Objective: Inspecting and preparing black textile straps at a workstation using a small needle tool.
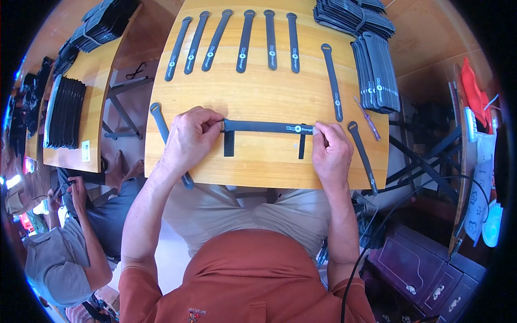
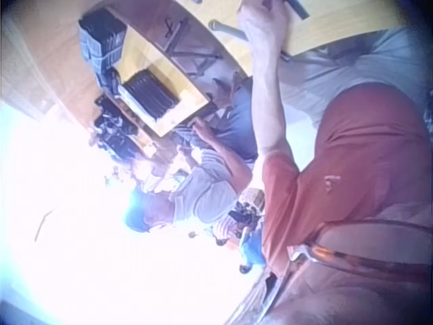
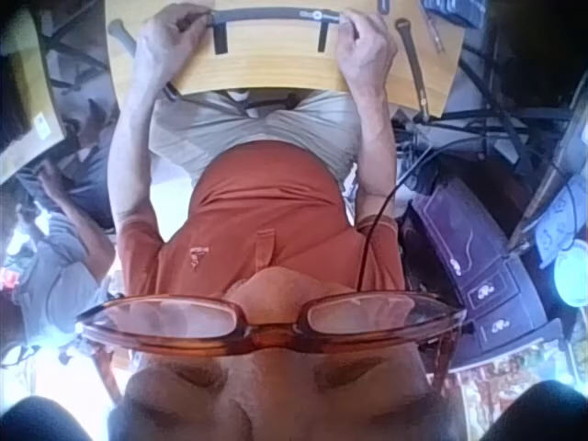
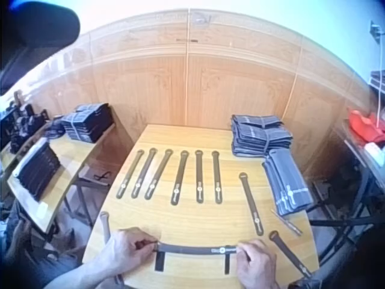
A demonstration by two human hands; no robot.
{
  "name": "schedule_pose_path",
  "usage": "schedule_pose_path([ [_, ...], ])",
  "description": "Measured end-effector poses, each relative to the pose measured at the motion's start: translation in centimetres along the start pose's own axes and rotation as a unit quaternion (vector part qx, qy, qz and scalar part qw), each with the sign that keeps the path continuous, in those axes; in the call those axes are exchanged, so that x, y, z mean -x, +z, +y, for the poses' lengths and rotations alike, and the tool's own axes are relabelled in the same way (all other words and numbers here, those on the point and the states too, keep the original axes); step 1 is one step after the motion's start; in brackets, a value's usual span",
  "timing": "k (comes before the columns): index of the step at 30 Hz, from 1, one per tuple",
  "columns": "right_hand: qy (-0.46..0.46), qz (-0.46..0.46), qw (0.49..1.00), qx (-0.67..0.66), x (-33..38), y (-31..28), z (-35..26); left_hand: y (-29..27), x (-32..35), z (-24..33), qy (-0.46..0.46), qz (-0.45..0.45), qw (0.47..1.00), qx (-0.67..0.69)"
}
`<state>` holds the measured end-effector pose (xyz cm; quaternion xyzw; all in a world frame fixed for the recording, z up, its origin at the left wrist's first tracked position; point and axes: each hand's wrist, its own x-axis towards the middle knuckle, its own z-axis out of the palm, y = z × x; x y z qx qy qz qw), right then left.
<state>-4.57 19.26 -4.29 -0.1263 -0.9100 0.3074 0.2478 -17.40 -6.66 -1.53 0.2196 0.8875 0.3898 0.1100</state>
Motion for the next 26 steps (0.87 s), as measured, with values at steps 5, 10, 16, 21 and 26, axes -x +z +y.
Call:
schedule_pose_path([
  [5,0.004,-0.003,1.0,0.002,-0.05,0.05,-0.09,0.03,0.0,-0.2,0.005,-0.003,1.0,0.0],
  [10,0.013,-0.005,1.0,0.012,-0.27,0.16,-0.27,-0.02,-0.05,-0.52,0.014,-0.006,1.0,-0.007],
  [16,0.022,-0.019,0.999,0.014,-0.67,-0.35,-0.51,0.2,-0.11,-0.33,0.007,0.002,1.0,0.016],
  [21,0.041,-0.041,0.998,0.014,-0.77,-0.54,-0.76,-0.15,0.04,-0.13,0.0,-0.017,1.0,0.01],
  [26,0.039,-0.048,0.998,0.022,-0.79,-0.53,-0.65,-0.41,-0.12,-0.07,0.021,-0.029,0.999,-0.026],
])
